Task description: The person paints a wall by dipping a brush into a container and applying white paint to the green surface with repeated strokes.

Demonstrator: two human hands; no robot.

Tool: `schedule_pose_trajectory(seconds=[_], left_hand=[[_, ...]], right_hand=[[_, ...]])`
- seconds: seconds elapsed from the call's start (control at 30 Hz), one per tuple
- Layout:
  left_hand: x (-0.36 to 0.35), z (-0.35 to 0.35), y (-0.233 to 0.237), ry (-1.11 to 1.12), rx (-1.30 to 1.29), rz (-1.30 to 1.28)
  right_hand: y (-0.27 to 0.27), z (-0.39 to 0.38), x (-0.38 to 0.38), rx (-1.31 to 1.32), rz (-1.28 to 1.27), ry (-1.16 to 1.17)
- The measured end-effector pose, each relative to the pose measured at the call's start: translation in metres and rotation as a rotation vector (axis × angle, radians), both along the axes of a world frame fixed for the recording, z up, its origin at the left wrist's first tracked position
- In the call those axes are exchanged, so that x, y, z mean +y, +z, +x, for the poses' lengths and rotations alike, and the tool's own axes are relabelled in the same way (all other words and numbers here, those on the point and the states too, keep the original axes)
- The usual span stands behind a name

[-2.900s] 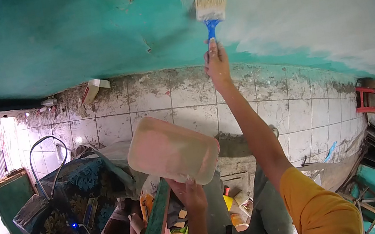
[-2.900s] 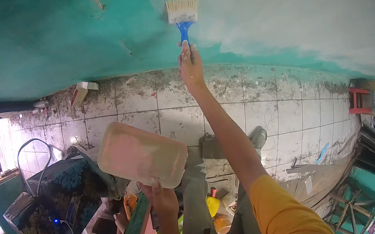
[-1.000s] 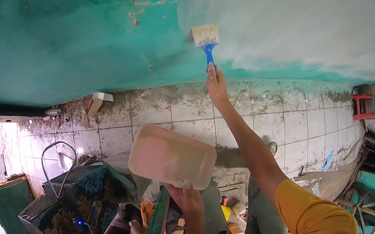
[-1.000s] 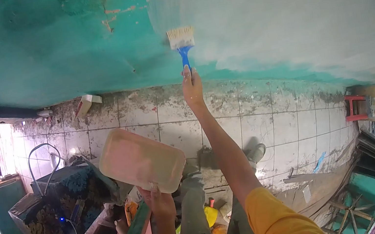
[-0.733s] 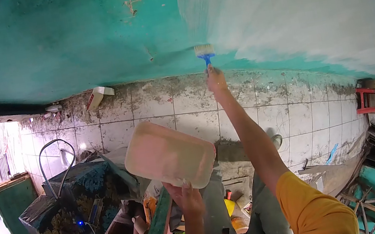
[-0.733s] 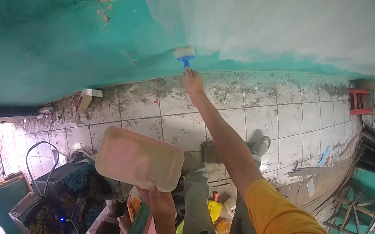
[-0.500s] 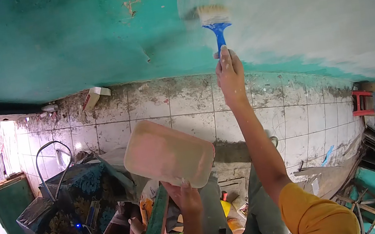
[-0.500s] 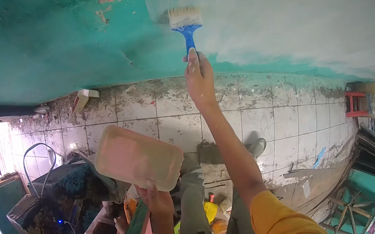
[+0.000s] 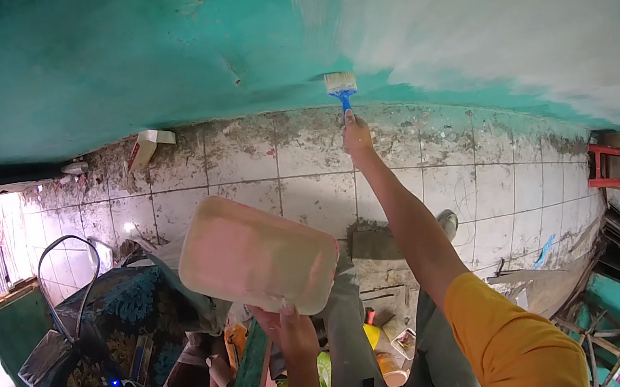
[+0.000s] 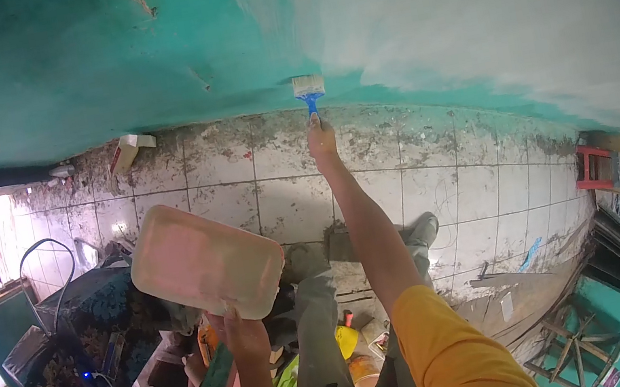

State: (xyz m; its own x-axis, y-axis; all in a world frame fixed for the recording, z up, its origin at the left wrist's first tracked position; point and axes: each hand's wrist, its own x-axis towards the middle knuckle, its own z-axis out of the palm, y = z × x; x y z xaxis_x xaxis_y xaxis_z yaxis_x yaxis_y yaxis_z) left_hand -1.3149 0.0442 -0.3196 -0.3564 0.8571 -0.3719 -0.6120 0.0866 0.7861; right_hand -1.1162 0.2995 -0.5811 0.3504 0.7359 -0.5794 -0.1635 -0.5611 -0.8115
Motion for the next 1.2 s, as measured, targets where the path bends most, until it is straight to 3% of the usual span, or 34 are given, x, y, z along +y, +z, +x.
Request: schedule_pose_trajectory(seconds=[0.13, 0.2, 0.23, 0.3, 0.4, 0.53, 0.6, 0.63, 0.7, 0.77, 0.87, 1.0, 1.13, 1.2], left_hand=[[-0.003, 0.001, 0.005, 0.037, -0.001, -0.033], [-0.002, 0.003, 0.006, 0.050, -0.004, -0.037], [-0.001, 0.004, 0.006, 0.042, -0.011, -0.032], [-0.004, 0.006, 0.003, 0.037, -0.016, -0.032], [-0.007, 0.010, -0.004, -0.017, 0.054, 0.026], [-0.006, 0.021, -0.008, -0.005, 0.053, 0.002], [-0.009, 0.024, -0.014, -0.006, 0.072, -0.003], [-0.011, 0.025, -0.017, -0.007, 0.074, -0.017], [-0.012, 0.028, -0.020, -0.012, 0.075, -0.038], [-0.009, 0.031, -0.019, -0.027, 0.068, 0.016], [-0.016, 0.033, -0.024, -0.022, 0.056, -0.019], [-0.009, 0.039, -0.012, -0.047, 0.066, 0.003], [-0.005, 0.045, -0.009, -0.031, 0.020, -0.028], [0.007, 0.050, -0.011, -0.029, 0.015, -0.024]], right_hand=[[0.093, -0.007, 0.006, 0.086, 0.090, 0.039], [0.154, -0.012, 0.000, 0.084, 0.281, 0.030], [0.174, -0.013, -0.005, 0.083, 0.282, 0.033], [0.195, -0.015, -0.013, 0.060, 0.545, 0.017], [0.173, -0.005, -0.007, 0.083, 0.630, 0.000], [0.056, 0.004, 0.008, 0.068, 0.645, -0.046], [0.016, 0.008, 0.006, 0.048, 0.385, -0.051], [0.005, 0.009, 0.004, 0.053, 0.378, -0.050], [-0.007, 0.014, -0.002, 0.122, -0.017, -0.051], [-0.010, 0.013, -0.004, 0.120, -0.016, -0.044], [0.032, 0.010, -0.002, 0.163, 0.060, -0.010], [0.148, 0.001, -0.010, 0.281, 0.343, -0.060], [0.175, 0.012, -0.032, 0.299, 0.414, -0.024], [0.183, 0.018, -0.045, 0.142, 0.400, -0.020]])
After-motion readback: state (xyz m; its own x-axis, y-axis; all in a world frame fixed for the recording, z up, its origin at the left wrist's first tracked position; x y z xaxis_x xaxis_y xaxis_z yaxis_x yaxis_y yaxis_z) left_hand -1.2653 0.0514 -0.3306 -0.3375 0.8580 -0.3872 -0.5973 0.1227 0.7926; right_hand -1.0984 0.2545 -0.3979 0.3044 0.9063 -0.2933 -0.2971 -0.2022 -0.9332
